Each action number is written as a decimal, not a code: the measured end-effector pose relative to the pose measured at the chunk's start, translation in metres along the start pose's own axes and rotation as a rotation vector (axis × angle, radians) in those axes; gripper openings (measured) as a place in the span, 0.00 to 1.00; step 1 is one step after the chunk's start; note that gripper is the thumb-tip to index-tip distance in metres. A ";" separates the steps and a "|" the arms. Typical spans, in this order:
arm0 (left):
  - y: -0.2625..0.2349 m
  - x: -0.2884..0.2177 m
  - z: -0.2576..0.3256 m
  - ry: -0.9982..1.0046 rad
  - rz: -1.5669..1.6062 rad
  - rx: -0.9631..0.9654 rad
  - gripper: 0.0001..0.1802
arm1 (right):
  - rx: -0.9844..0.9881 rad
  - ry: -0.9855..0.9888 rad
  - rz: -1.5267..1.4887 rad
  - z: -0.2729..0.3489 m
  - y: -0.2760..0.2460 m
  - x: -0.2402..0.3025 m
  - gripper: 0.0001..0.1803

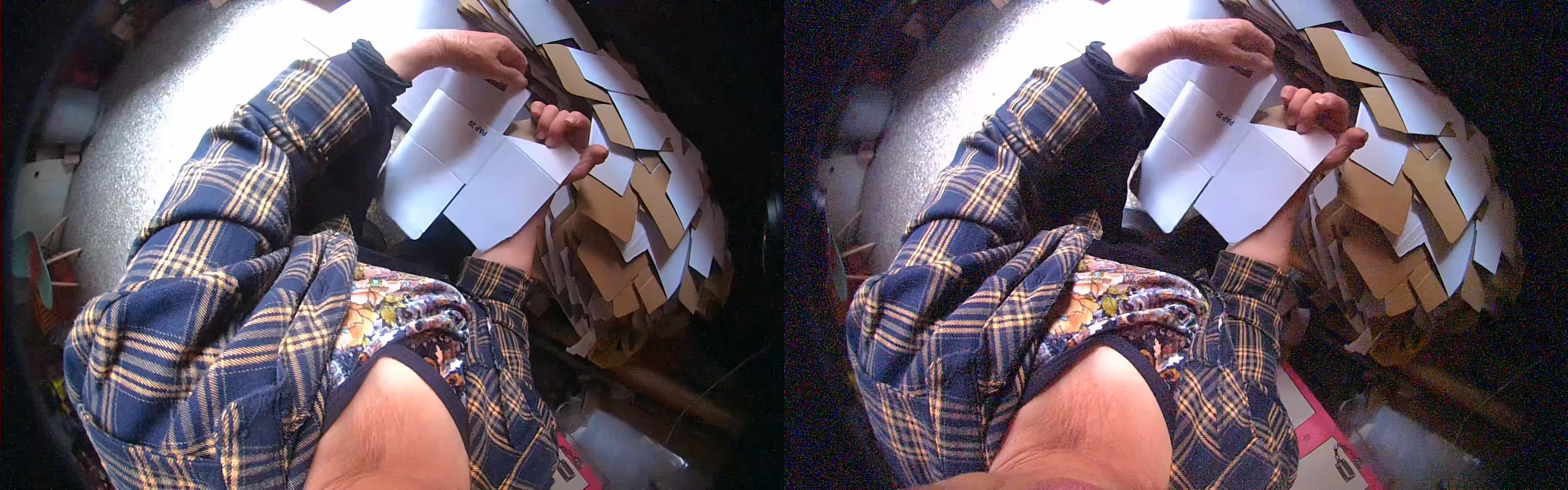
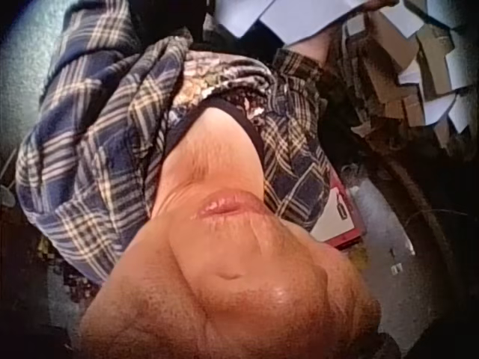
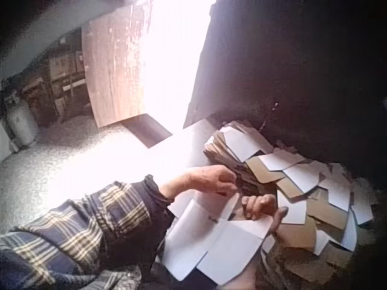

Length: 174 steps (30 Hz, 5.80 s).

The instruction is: Folding flat cardboard templates into small 3D boxes for packaging.

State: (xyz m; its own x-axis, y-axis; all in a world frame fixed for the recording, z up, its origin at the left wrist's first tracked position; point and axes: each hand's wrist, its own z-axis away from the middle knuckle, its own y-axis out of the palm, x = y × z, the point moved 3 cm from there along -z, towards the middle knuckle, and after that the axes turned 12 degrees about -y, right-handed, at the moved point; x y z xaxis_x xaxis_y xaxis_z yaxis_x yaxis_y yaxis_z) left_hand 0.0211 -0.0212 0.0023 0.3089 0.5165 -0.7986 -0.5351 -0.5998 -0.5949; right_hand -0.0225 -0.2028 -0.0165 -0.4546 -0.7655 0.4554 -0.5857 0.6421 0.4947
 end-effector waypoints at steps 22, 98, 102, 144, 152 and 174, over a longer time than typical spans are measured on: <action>0.024 -0.043 0.021 -0.011 -0.200 -0.238 0.21 | -0.049 -0.015 0.205 -0.018 0.045 0.003 0.38; -0.003 -0.092 0.107 0.597 -0.720 -0.968 0.23 | -0.003 -0.062 1.040 -0.042 0.052 0.081 0.38; 0.006 -0.097 0.109 0.666 -0.656 -0.999 0.22 | -0.041 0.141 1.114 -0.037 0.064 0.088 0.29; -0.022 -0.047 0.065 0.385 -0.332 -0.824 0.12 | 0.105 -0.293 0.974 -0.055 0.046 0.072 0.14; -0.020 -0.057 0.062 0.107 -0.407 -0.785 0.12 | 0.042 -0.184 0.865 -0.053 0.021 0.050 0.13; -0.011 -0.058 0.069 0.068 -0.467 -1.054 0.09 | 0.090 0.025 1.066 -0.020 0.032 0.032 0.09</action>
State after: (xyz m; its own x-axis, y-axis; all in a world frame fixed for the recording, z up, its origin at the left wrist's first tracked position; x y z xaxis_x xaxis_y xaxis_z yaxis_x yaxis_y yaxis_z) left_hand -0.0450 -0.0028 0.0611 0.3624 0.8075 -0.4654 0.5546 -0.5881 -0.5886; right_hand -0.0422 -0.2062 0.0291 -0.7477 0.1909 0.6360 0.0579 0.9729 -0.2240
